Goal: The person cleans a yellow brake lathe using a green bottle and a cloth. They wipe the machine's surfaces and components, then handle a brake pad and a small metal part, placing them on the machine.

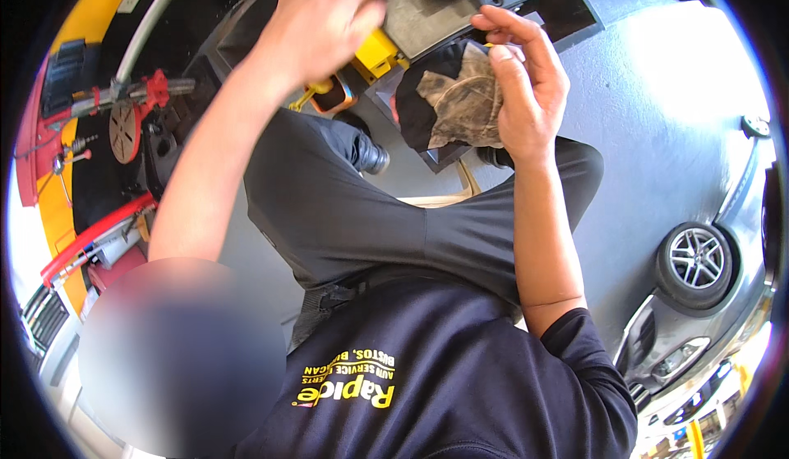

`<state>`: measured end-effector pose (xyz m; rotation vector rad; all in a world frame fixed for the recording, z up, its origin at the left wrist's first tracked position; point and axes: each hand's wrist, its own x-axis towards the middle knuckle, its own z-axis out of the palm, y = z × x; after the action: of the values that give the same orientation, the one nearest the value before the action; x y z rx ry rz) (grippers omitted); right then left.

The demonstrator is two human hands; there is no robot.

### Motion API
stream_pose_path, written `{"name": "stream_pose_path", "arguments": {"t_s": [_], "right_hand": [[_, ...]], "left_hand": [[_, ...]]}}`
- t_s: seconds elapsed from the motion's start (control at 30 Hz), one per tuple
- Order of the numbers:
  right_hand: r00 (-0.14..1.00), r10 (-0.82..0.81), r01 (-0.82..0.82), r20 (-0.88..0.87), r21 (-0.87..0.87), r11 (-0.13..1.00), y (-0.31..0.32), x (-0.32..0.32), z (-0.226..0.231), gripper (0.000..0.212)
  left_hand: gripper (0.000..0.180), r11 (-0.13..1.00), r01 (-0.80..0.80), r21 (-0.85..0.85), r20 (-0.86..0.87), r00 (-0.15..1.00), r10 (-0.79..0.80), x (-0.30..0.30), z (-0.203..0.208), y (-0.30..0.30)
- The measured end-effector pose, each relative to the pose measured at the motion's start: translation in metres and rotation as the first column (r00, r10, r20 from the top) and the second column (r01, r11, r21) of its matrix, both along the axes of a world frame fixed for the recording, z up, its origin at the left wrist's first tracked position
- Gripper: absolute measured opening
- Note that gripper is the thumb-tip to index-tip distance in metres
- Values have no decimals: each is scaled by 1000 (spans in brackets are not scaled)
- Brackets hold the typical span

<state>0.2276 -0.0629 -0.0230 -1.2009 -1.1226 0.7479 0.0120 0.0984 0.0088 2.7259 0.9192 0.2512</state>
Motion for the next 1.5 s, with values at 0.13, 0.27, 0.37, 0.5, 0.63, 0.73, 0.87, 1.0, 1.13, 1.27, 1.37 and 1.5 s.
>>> {"name": "stream_pose_path", "arguments": {"t_s": [0.13,0.27,0.37,0.5,0.63,0.73,0.87,1.0,1.13,1.27,1.37,1.5], "right_hand": [[994,10,-9,-106,6,1000,2,-1,1,38],[987,-6,9,-161,19,1000,4,-4,0,34],[976,-60,64,-211,12,998,6,-5,-6,32],[987,-116,113,-111,-37,993,13,-2,-4,30],[986,-120,119,-118,-20,993,10,-3,0,30],[979,-203,203,15,35,979,5,-3,3,29],[758,-167,234,630,-23,972,-21,2,20,33],[565,-21,217,825,-123,968,-42,-2,22,42],[525,17,218,851,-154,964,-45,-2,19,50],[561,-2,209,828,-139,968,-47,-3,19,39],[720,25,121,694,-161,979,-57,7,24,34],[948,59,24,312,-257,966,-79,25,26,36]], "left_hand": [[49,975,19,221,34,999,-28,-15,-10,-25],[50,990,-75,121,90,994,64,-5,-7,-36],[51,983,-66,170,25,998,62,11,-4,-84],[57,982,-35,187,17,999,32,16,-3,-70],[60,964,-87,252,90,994,66,21,-13,-95],[61,958,-93,273,47,995,84,20,-10,-93],[59,946,-166,278,108,984,141,33,-22,-100],[61,961,-104,257,111,991,77,28,-22,-100],[62,921,-215,325,165,972,169,42,-33,-95],[53,967,-143,213,241,966,89,37,-24,-109],[48,997,-80,20,394,917,66,10,0,-109],[46,921,-37,-388,718,615,327,-29,29,-130]]}}
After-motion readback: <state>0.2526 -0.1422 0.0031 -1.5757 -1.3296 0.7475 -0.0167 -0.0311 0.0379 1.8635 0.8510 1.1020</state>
